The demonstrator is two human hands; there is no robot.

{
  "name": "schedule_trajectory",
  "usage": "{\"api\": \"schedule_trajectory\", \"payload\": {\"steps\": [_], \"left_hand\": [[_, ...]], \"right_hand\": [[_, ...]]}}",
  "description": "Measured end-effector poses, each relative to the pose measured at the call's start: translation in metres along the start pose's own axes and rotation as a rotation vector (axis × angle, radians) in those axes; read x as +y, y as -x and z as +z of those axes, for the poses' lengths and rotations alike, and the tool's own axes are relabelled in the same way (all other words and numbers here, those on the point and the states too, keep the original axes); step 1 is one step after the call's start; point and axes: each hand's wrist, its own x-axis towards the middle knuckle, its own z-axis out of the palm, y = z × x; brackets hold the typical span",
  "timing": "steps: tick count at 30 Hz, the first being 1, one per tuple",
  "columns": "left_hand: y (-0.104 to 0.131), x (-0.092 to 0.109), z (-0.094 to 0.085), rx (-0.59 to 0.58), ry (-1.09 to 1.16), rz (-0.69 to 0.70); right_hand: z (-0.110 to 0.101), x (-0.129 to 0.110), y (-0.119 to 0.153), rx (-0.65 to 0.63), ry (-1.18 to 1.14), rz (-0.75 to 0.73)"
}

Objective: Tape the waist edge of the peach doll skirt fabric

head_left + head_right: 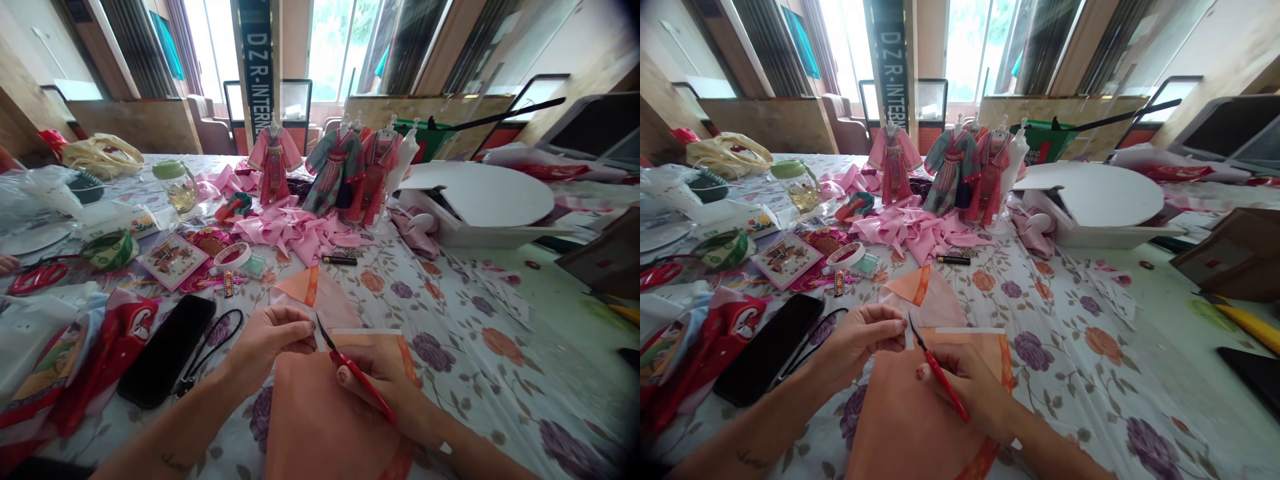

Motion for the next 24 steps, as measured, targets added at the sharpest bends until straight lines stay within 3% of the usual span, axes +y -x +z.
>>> {"api": "schedule_trajectory", "payload": {"steps": [24], "left_hand": [[0.0002,0.0026,-0.0034,-0.03,-0.053,0.008]], "right_hand": [[-0.0007,-0.0046,-0.0006,0.073,0.129,0.019]]}}
